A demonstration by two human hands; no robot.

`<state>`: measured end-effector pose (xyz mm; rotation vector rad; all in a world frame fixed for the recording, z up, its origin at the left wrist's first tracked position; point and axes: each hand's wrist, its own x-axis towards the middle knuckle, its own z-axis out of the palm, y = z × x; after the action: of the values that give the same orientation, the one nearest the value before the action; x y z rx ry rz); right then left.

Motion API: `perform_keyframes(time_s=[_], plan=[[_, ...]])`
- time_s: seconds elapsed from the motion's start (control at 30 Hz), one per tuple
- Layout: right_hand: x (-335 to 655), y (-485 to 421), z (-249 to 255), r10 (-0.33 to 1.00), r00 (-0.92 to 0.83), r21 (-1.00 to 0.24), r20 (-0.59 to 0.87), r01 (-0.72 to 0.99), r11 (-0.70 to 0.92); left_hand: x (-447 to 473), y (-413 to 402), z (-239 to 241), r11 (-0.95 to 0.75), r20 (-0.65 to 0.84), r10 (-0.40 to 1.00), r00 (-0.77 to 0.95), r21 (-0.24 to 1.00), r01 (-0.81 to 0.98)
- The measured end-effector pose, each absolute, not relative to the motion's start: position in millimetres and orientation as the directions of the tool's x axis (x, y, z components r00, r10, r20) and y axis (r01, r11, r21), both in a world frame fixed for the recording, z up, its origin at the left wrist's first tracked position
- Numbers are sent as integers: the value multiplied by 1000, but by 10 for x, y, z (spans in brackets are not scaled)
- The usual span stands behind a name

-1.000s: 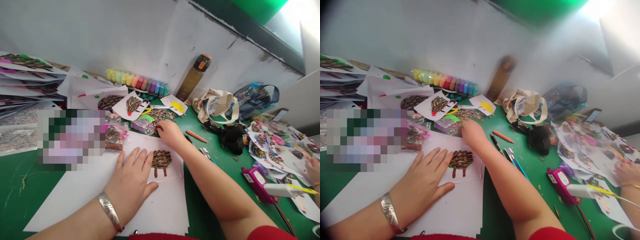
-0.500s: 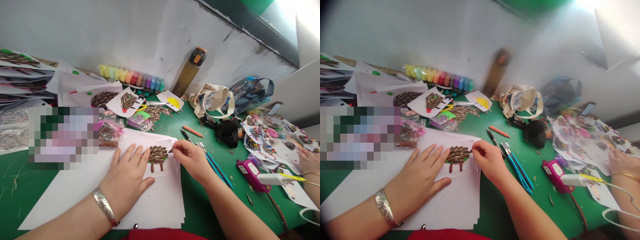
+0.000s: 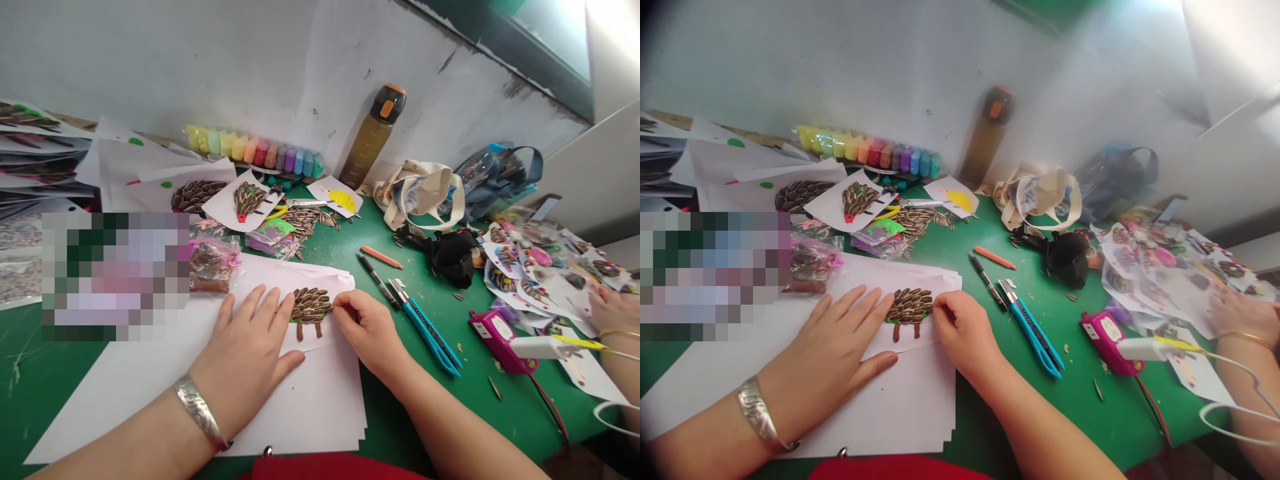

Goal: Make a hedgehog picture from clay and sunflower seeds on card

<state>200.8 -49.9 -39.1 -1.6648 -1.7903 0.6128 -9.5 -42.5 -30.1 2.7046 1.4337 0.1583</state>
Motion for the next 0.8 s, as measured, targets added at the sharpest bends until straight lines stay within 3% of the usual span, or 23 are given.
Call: perform_keyframes(time_s=[0.4, 0.67, 0.8], plan=[[1937, -513, -413, 978, -142, -557, 152, 805, 204, -95, -424, -305, -559, 51, 829, 557, 113, 821], [2022, -538, -396, 986, -86, -639, 142, 753, 158, -93, -420, -291, -550, 23, 834, 552, 114, 827], [2030, -524, -396, 984, -119, -601, 131, 780, 175, -95, -435, -285, -553, 24, 832, 554, 114, 825]])
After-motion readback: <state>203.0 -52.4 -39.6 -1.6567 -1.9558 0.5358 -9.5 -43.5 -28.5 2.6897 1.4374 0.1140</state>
